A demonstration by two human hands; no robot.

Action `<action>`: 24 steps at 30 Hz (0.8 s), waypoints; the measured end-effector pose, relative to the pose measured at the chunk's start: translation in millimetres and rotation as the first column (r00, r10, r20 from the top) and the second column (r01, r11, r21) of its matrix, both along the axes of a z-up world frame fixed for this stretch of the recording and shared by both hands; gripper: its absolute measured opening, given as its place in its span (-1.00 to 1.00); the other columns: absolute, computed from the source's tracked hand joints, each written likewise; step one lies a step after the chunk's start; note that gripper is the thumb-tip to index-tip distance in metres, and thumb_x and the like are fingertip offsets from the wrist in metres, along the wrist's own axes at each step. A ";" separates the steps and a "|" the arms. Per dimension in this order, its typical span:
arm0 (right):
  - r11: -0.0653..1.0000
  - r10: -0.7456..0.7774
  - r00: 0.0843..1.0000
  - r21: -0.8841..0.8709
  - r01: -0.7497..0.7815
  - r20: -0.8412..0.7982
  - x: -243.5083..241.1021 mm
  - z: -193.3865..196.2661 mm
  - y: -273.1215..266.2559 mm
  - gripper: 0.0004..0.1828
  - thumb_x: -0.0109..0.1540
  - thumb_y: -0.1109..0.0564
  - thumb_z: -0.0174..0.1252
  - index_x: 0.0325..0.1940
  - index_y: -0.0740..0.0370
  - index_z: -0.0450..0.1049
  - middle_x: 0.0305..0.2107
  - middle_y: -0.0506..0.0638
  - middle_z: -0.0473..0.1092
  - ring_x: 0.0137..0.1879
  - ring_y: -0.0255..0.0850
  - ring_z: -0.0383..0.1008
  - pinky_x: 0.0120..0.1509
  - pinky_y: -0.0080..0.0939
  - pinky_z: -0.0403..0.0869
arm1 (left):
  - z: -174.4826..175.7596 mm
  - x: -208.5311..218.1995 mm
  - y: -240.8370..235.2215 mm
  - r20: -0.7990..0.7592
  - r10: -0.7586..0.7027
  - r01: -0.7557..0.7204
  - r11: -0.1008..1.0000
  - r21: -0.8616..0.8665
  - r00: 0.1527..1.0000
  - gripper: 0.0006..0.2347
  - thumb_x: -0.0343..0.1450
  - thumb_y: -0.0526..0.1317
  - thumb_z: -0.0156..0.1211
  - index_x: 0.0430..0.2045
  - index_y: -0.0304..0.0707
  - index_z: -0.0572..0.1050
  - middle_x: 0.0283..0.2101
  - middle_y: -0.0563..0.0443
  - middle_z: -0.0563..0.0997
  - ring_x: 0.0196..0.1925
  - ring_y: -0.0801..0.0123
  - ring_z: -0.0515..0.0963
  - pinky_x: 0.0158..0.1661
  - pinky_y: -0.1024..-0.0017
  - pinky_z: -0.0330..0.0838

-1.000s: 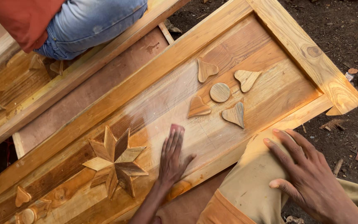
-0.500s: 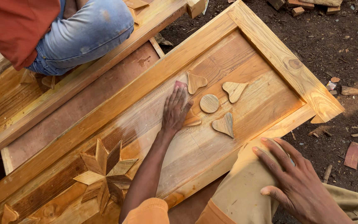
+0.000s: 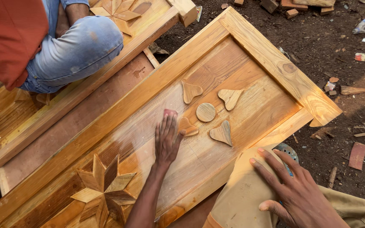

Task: The person sands a large wooden panel with a sanding block, smoothing the flat surface and the edges of carved decorative shapes. Another person works on a similar panel nearby.

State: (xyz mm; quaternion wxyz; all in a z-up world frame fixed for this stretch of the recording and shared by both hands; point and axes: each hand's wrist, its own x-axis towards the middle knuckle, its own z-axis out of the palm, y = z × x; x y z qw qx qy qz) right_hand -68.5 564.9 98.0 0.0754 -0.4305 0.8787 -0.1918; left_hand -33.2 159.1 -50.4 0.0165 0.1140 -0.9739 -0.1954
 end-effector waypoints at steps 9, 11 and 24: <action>0.995 -0.063 0.992 0.078 0.055 0.106 5.2 15.6 2.3 -0.06 0.22 -0.51 -0.37 0.61 -0.11 -0.05 0.57 0.01 -0.15 0.59 0.13 -0.14 0.54 0.26 -0.04 | 15.4 -19.0 5.1 -0.009 -0.062 0.062 0.997 0.041 0.998 -0.31 0.55 0.29 -0.43 0.46 -0.22 0.08 0.57 -0.05 0.07 0.63 0.22 -0.08 0.53 0.08 -0.35; 0.998 -0.035 0.998 0.054 0.032 0.053 5.3 14.9 0.3 -0.03 0.19 -0.53 -0.37 0.60 -0.09 -0.05 0.55 0.03 -0.14 0.57 0.15 -0.13 0.52 0.27 -0.02 | 22.3 46.0 15.8 0.039 -0.042 0.040 0.998 0.045 0.998 -0.28 0.53 0.30 -0.40 0.47 -0.29 0.05 0.55 -0.09 0.08 0.61 0.18 -0.08 0.50 0.08 -0.36; 0.996 -0.040 0.998 0.085 0.037 0.037 2.4 11.3 -3.2 -0.03 0.21 -0.53 -0.40 0.60 -0.04 -0.06 0.52 0.08 -0.11 0.54 0.17 -0.10 0.50 0.28 0.02 | 14.8 -60.2 -5.1 0.019 -0.043 0.040 0.992 0.119 0.999 -0.34 0.53 0.28 -0.50 0.45 -0.09 0.12 0.56 0.07 0.11 0.62 0.31 -0.07 0.53 0.07 -0.40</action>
